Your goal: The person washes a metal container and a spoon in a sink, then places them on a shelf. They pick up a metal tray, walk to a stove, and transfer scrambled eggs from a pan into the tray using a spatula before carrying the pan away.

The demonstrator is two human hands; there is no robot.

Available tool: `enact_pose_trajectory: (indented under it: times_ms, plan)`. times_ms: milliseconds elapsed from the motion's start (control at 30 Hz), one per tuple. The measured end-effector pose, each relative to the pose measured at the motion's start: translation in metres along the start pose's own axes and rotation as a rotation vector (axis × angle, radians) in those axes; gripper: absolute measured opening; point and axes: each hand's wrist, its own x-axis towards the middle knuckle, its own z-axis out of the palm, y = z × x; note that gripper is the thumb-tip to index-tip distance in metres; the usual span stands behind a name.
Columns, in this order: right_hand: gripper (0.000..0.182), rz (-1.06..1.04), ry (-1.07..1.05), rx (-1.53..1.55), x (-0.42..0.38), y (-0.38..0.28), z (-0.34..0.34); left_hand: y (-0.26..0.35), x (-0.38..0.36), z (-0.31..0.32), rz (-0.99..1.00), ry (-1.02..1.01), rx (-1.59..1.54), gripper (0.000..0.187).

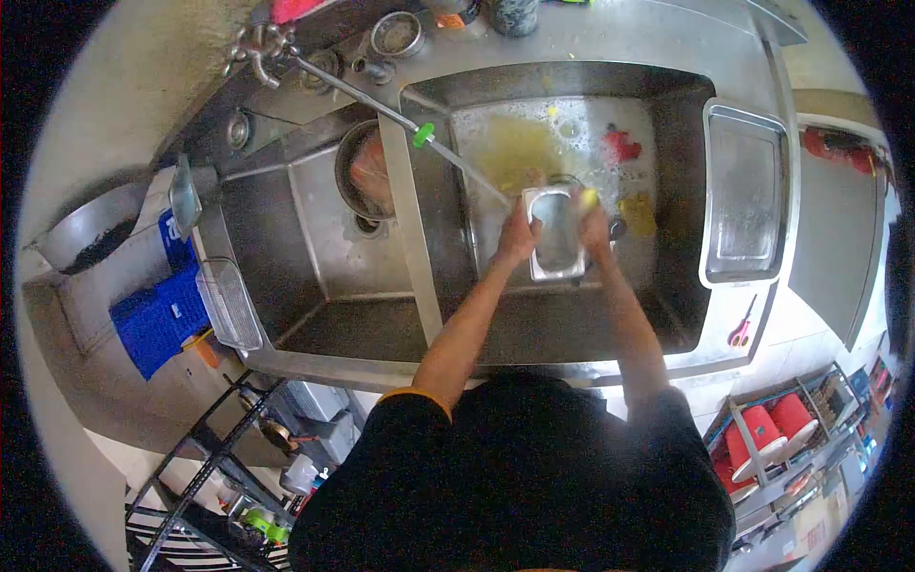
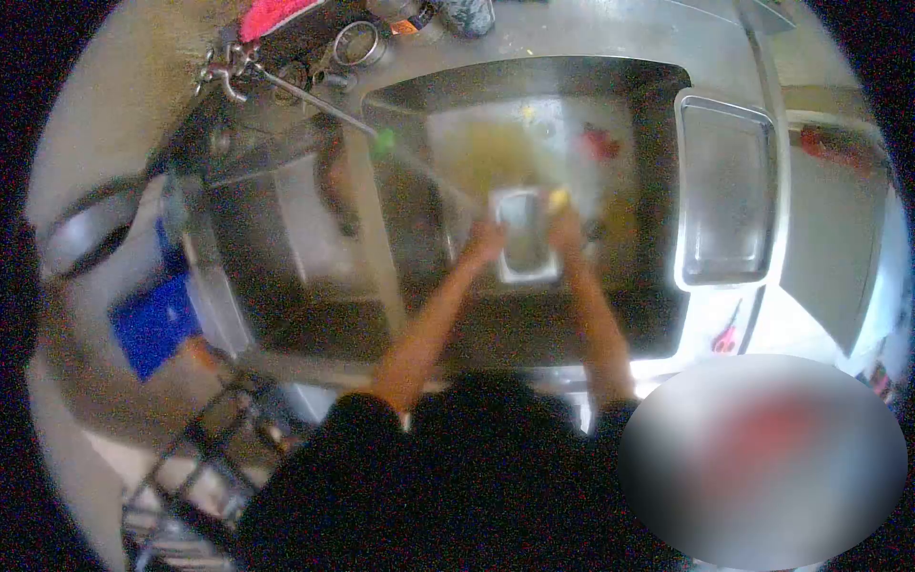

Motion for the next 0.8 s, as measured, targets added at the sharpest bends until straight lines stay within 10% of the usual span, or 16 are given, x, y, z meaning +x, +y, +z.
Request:
enact_pose_trajectory:
  times_ms: [100,200,300,433,600,800]
  plan:
    - [0.045,-0.301,-0.741,-0.123,0.032,0.010,-0.019,-0.013,-0.002,0.023,0.186,0.315,-0.130,0.062]
    - [0.044,-0.454,0.248,-0.418,-0.005,0.063,0.055,-0.011,-0.003,-0.008,-0.070,0.178,-0.226,0.059]
    - [0.047,-0.100,-0.108,-0.154,-0.059,0.009,0.033,-0.025,0.002,-0.015,0.009,0.334,-0.064,0.052]
    - [0.049,-0.005,-0.052,-0.352,-0.052,0.057,0.049,-0.016,-0.013,-0.005,-0.024,0.189,-0.002,0.048]
    - [0.045,0.211,0.151,-0.079,-0.005,-0.034,0.029,0.003,0.003,-0.020,0.133,0.176,-0.143,0.045]
    - [0.040,0.131,-0.263,-0.123,-0.059,0.082,0.056,-0.011,0.037,-0.050,-0.102,0.243,-0.085,0.047]
